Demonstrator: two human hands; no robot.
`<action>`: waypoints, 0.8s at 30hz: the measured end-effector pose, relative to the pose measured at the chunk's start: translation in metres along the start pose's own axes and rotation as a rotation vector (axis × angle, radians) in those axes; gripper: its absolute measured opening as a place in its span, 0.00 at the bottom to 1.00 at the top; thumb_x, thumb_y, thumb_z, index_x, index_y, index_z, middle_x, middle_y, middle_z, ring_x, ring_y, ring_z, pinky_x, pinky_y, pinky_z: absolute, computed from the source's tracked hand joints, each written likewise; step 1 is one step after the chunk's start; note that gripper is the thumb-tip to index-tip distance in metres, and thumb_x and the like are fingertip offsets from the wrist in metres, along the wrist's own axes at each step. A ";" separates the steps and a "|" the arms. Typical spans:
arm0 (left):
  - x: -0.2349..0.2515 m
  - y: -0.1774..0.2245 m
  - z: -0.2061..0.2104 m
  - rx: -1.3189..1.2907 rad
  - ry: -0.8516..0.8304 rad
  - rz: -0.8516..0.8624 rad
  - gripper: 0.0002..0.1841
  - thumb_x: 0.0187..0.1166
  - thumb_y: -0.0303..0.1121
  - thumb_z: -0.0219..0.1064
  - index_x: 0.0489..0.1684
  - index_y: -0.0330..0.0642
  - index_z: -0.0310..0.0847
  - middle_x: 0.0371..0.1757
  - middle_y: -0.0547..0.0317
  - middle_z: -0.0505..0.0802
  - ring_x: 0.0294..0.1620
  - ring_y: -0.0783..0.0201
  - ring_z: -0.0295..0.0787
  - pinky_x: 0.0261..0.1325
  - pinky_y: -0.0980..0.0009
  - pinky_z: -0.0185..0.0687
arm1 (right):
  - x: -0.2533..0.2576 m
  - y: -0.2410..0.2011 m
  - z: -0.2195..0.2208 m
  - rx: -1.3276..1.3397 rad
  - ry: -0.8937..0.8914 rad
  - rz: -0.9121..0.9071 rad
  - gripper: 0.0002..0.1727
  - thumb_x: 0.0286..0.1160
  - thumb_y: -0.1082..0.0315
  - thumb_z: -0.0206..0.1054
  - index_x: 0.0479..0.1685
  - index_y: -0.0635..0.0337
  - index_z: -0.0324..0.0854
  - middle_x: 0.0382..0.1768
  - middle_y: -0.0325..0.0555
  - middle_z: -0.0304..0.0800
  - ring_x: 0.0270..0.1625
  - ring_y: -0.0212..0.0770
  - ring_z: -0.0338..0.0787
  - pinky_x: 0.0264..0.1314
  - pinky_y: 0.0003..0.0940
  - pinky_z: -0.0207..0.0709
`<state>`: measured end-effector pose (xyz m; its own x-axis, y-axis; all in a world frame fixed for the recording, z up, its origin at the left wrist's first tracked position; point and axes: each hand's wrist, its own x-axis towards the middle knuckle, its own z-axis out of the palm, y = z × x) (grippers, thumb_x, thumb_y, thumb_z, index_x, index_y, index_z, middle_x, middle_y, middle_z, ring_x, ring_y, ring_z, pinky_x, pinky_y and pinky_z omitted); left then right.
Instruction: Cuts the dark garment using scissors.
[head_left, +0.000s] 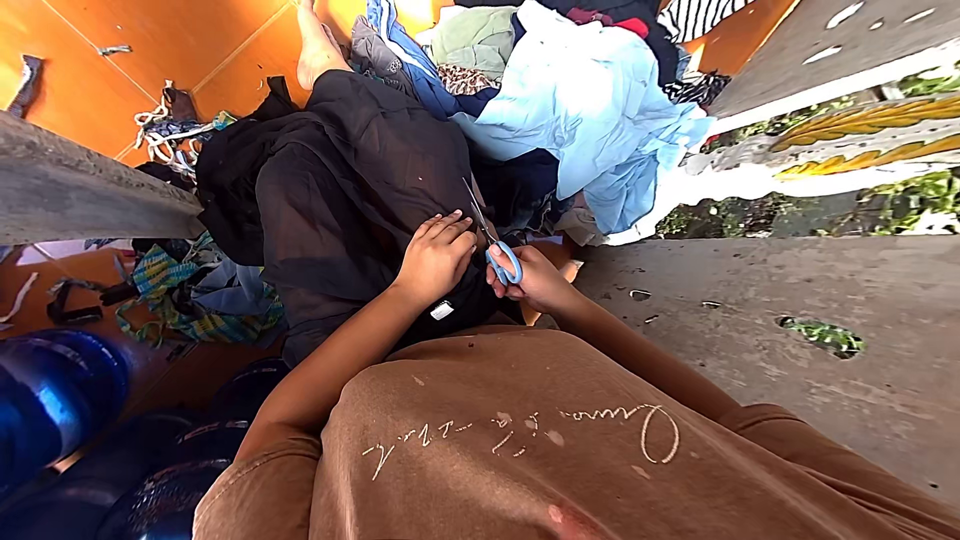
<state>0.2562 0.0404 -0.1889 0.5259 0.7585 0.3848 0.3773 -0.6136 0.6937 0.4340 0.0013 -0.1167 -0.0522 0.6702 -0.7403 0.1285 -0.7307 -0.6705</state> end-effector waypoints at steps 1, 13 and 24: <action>0.000 -0.001 0.000 -0.001 0.000 0.003 0.08 0.77 0.27 0.66 0.38 0.34 0.91 0.58 0.42 0.95 0.70 0.41 0.88 0.74 0.45 0.78 | 0.000 0.000 0.001 -0.008 0.013 -0.008 0.26 0.95 0.65 0.47 0.22 0.58 0.79 0.11 0.30 0.81 0.09 0.18 0.67 0.12 0.12 0.57; -0.001 -0.001 0.001 -0.006 0.015 0.016 0.09 0.78 0.27 0.64 0.37 0.34 0.91 0.56 0.43 0.96 0.69 0.42 0.89 0.74 0.47 0.79 | 0.007 0.001 -0.012 0.151 -0.115 0.021 0.31 0.96 0.57 0.34 0.25 0.56 0.77 0.13 0.30 0.81 0.10 0.17 0.68 0.13 0.09 0.57; -0.001 -0.002 0.001 -0.012 0.037 0.026 0.09 0.78 0.26 0.63 0.36 0.34 0.90 0.55 0.43 0.96 0.68 0.42 0.90 0.73 0.47 0.79 | 0.015 -0.009 -0.005 0.094 -0.008 -0.018 0.29 0.97 0.60 0.40 0.24 0.59 0.77 0.12 0.32 0.80 0.08 0.18 0.66 0.12 0.11 0.56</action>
<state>0.2556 0.0404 -0.1919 0.5067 0.7502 0.4249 0.3547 -0.6306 0.6903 0.4373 0.0182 -0.1216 -0.0611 0.6826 -0.7283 0.0344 -0.7278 -0.6850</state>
